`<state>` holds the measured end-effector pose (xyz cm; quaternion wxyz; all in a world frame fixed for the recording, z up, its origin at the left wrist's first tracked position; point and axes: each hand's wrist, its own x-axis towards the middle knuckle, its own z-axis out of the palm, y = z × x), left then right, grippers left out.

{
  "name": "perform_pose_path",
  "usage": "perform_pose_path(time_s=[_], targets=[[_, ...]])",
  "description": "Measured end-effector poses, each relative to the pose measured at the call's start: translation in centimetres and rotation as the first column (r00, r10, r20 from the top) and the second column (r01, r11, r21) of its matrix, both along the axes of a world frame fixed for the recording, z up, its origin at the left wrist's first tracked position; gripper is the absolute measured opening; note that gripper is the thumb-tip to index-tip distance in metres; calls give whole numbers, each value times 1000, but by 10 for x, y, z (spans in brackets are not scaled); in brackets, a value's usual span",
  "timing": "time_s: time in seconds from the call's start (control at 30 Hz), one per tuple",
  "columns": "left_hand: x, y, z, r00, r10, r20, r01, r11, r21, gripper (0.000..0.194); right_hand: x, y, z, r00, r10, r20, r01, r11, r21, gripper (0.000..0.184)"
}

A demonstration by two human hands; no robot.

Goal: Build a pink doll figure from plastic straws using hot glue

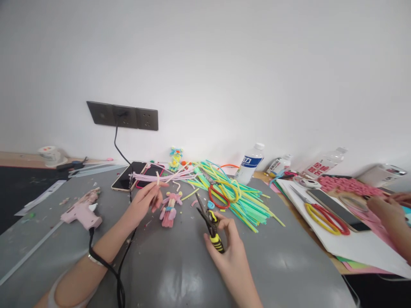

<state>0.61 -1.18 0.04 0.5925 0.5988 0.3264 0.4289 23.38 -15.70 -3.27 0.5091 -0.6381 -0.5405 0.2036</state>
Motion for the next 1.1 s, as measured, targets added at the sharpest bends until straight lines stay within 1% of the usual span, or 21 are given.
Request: perform_pose_path(time_s=[0.07,0.13,0.2,0.3,0.4,0.5,0.57,0.67,0.73,0.83,0.9,0.97,1.1], targets=[[-1,2,-2,1000,15,3,-15,1000,2,50,0,4,-5,1000,-6,-10,6,1000,-4,38],[-3,5,-5,999,36,-9,-36,999,16,47,0,6,-6,999,-16,31,17,999,-30,53],[-4,9,-7,997,67,-23,-67,997,24,45,1,6,-6,996,-8,86,13,998,-62,57],[-5,13,-11,997,76,-6,-76,997,-7,46,2,7,-7,988,-20,151,31,997,-69,50],[-4,12,-13,999,36,36,-35,998,-43,50,3,14,-9,980,-79,184,85,996,-24,42],[-3,7,-10,1000,-7,5,7,1000,-19,53,2,21,-3,973,-87,214,87,996,12,33],[-3,2,-5,998,-45,-32,45,999,8,54,-2,21,8,961,-47,274,55,998,-21,29],[-2,-5,3,988,-128,-85,131,991,28,53,-13,16,26,926,56,374,-5,991,-135,29],[-1,-9,6,979,-177,-105,183,982,54,53,-20,11,32,904,79,420,2,982,-187,29],[1,-12,5,972,-207,-108,214,975,57,56,-26,4,30,879,37,475,74,974,-214,29],[1,-12,2,971,-208,-117,216,974,65,57,-27,1,26,877,23,479,104,966,-235,29],[2,-13,-1,969,-213,-126,223,972,75,58,-26,0,24,886,36,462,100,959,-267,30],[2,-14,-2,959,-252,-129,263,962,71,57,-26,-1,25,891,92,444,49,953,-297,29]])
